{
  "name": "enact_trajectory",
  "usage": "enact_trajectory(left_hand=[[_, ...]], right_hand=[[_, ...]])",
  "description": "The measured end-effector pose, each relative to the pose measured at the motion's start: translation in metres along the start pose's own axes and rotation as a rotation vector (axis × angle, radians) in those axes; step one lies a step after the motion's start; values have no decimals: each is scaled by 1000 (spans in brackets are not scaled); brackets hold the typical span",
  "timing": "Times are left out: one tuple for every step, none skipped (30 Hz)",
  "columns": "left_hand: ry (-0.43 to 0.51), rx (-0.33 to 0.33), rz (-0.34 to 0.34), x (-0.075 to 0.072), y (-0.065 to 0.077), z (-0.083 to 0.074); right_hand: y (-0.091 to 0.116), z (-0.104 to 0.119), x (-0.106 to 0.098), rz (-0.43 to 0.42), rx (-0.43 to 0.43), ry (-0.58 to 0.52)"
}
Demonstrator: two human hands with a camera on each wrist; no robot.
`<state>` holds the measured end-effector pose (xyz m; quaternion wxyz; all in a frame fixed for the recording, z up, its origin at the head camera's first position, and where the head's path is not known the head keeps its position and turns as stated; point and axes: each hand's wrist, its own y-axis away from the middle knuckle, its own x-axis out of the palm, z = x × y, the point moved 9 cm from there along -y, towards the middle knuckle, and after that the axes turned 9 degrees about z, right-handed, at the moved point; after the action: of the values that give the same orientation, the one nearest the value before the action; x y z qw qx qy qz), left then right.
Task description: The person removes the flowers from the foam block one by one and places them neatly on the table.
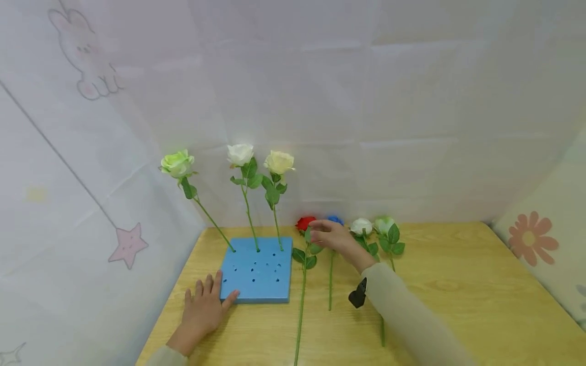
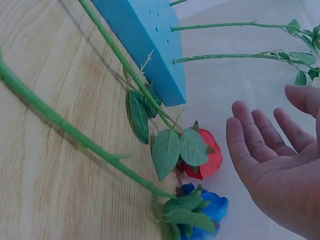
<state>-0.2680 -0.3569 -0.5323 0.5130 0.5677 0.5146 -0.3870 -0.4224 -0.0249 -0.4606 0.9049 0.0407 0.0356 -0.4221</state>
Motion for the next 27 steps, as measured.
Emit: enact_trajectory(left_hand=[[1,-1,0,0,0,0],[5,-3,4,0,-1,1],[9,-4,7,0,-2,1],[11,-6,10,0,-2,1],[15,-8,16,1,-2,1],[18,-9,20,1,-2,1],[19,-10,22,1,-3,1],[20,-9,22,1,-3,0],[20,-8,18,0,-2,0],[17,-8,19,0,-2,0],[14,-11,21,0,-1,0],[12,-13,24,-1,-1,0],[10,-15,25,-1,0,1],[11,-16,22,-2,1,1],[12,-17,20,-3,2,2],[11,-19,22,-3,2,2],[13,-17,20,-3,3,2],[16,-14,19,-4,3,2],[16,-11,17,-4,3,1],[17,-9,16,-4,3,1],[18,-11,22,-3,3,1],[18,-12,26,-3,3,0],[21,-12,27,-2,2,0],[20,-10,26,-2,2,0],[17,-8,23,-2,1,0],[14,-6,19,-2,0,0],[13,-3,15,-2,-1,0]], right_hand=[[-4,-1,1,-8,6,-9],[-8,-1,2,-15,11,-22],[-12,-1,2,-23,11,-34],[-16,-2,3,-30,13,-48],[-20,-3,3,-35,8,-57],[-25,-4,4,-37,-2,-60],[-28,-4,6,-38,-16,-62],[-32,-4,7,-37,-29,-67],[-36,-4,9,-34,-37,-72],[-39,-5,11,-32,-42,-76],[-42,-5,14,-23,-50,-78],[-46,-5,18,-16,-54,-80],[-48,-4,21,-12,-54,-89],[-51,-2,24,-8,-58,-91],[-54,-1,27,-8,-59,-92],[-56,-1,29,-8,-62,-92],[-58,1,31,-8,-64,-89],[-60,1,32,-11,-63,-94],[-61,2,34,-13,-63,-91],[-62,2,35,-17,-64,-90],[-63,2,35,-21,-60,-91],[-65,2,36,-24,-58,-87],[-66,3,37,-25,-60,-79],[-68,3,37,-28,-58,-76],[-69,3,38,-32,-56,-71],[-71,4,39,-33,-56,-72],[-74,4,40,-29,-57,-67]])
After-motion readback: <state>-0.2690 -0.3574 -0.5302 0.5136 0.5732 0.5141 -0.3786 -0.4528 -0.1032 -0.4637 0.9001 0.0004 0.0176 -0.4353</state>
